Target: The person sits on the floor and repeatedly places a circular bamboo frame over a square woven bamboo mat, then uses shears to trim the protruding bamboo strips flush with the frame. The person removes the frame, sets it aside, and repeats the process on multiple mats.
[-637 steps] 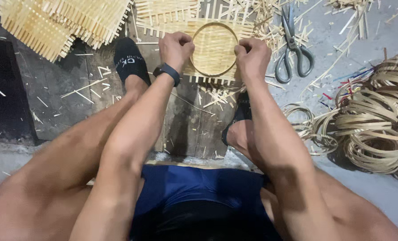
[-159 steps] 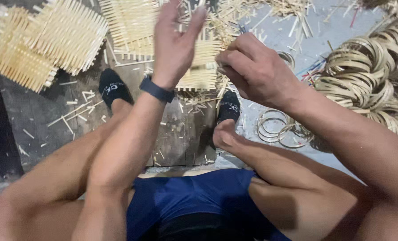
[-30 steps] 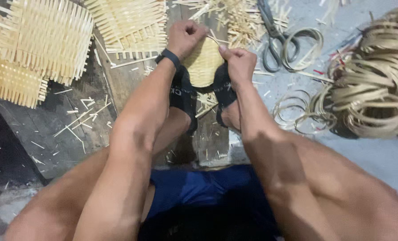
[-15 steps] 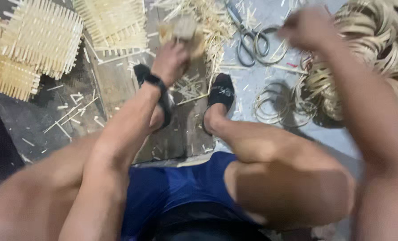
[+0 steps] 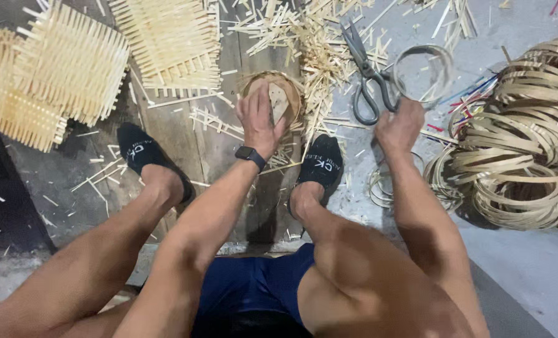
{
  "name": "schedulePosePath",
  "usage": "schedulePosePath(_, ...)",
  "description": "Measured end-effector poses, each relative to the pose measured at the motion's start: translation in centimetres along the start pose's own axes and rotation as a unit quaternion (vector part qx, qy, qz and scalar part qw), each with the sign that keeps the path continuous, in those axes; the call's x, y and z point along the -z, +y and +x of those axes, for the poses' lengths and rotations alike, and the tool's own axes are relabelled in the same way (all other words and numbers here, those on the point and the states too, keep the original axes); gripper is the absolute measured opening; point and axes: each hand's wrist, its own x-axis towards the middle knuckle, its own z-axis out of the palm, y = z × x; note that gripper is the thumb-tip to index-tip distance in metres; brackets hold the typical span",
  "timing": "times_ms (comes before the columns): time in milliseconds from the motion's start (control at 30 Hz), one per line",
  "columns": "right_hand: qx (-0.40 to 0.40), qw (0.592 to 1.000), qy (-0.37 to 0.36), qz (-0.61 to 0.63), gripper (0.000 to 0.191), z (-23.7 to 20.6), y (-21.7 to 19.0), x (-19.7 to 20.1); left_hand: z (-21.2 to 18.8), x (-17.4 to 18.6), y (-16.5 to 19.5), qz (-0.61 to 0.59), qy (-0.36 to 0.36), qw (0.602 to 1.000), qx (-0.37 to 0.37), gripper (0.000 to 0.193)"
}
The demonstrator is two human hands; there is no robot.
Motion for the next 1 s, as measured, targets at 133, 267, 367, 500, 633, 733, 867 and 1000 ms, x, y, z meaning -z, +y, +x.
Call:
schedulePosePath(133,0.019,0.998,-0.053,0.020,0.066,2.1,-0.8,-2.4,0.0,0.6,-0.8,-0.022,0.017,0.997,-0.071,0.087)
schedulePosePath(267,-0.040,0.993,-0.108,0.025,0.055,3.8,0.0,-4.0,1.5,1.3,-2.2,-0.034,-0.061,0.991,-0.112,0.088)
schedulePosePath(367,-0.230,0.931,-0.282,0.012,0.043,3.9,0.0,-3.1,2.9,1.8,-3.5,0.016,-0.124,0.984,-0.127,0.082)
schedulePosePath(500,-0.231,0.885,-0.308,0.262,0.052,1.5,-1.8,-0.4,2.0,1.8,-3.3,0.073,0.027,0.994,-0.081,0.091)
schedulePosePath(633,-0.012,0.971,-0.229,0.073,0.058,-0.4,-5.5,0.5,0.4,0.2,-0.9,-0.059,0.080,0.992,0.080,0.077)
schedulePosePath(733,0.136,0.980,-0.139,-0.035,0.060,0.2,-7.4,-0.6,0.3,-0.6,0.2,-0.047,0.104,0.991,0.069,0.069)
schedulePosePath(867,0.132,0.977,-0.134,-0.101,0.045,2.0,-7.3,-1.7,0.7,-0.2,-0.1,-0.035,0.065,0.997,0.039,0.071)
schedulePosePath(1000,0.139,0.956,-0.207,-0.157,0.037,3.4,-5.9,-1.9,0.8,0.3,-0.9,-0.027,0.018,0.999,0.031,0.072)
